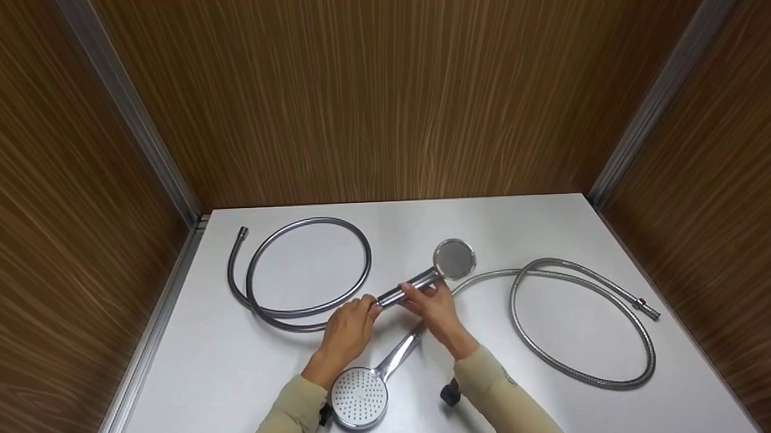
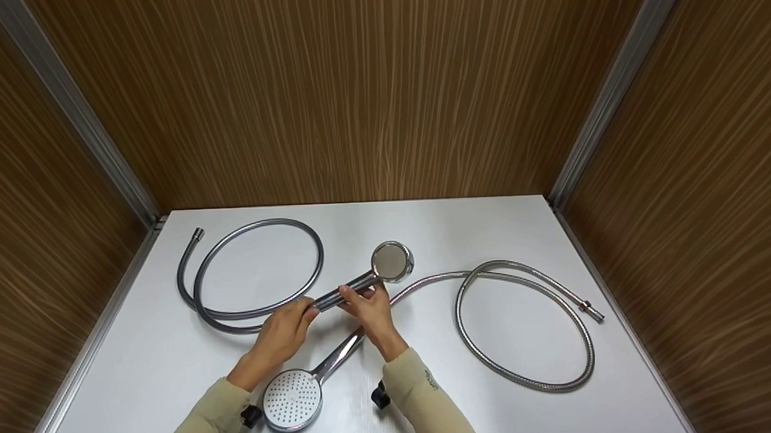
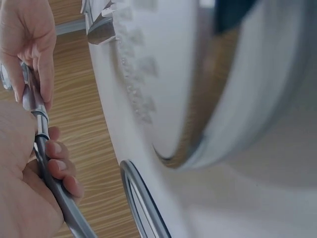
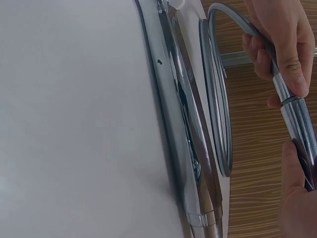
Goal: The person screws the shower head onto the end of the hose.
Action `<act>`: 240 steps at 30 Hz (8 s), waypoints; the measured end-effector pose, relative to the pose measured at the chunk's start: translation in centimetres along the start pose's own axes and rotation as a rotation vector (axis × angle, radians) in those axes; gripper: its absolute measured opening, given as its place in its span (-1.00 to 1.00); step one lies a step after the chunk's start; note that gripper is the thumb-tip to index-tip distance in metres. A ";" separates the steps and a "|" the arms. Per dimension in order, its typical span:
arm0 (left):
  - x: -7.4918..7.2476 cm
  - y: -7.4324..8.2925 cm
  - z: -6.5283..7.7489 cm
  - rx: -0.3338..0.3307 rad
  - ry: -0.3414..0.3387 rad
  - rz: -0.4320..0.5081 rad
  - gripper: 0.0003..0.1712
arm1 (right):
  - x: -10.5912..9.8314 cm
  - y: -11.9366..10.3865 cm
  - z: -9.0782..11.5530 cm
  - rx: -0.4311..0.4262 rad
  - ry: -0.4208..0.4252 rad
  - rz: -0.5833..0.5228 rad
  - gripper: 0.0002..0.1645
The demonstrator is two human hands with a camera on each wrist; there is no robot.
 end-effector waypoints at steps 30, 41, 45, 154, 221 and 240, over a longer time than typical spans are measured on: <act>0.2 -0.2 0.2 0.007 -0.033 -0.011 -0.72 | -0.1 0.0 0.1 -0.028 0.035 0.080 -0.47; 0.2 0.0 0.3 0.015 -0.028 -0.030 -0.73 | -0.1 0.3 0.1 -0.023 0.045 0.091 -0.49; 0.3 -0.2 0.4 -0.018 -0.064 -0.002 -0.69 | -0.1 0.3 0.1 -0.018 0.051 0.098 -0.45; -0.1 -0.3 0.1 0.058 -0.038 -0.042 -0.68 | 0.3 0.1 0.7 -0.041 0.072 0.108 -0.46; -0.3 -0.1 -0.1 0.099 0.021 -0.073 -0.75 | 0.5 0.1 0.8 -0.051 0.068 0.110 -0.49; -0.4 0.1 -0.1 0.104 0.039 -0.053 -0.77 | 0.5 -0.1 1.0 -0.052 0.063 0.050 -0.58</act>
Point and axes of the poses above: each hand's wrist, its own z-axis away from the middle knuckle, its own x-axis out of the palm, y = z × x, the point moved 3 cm from there along -z, towards the middle knuckle, and after that the axes turned 10 degrees about y, right-handed, at the moved point
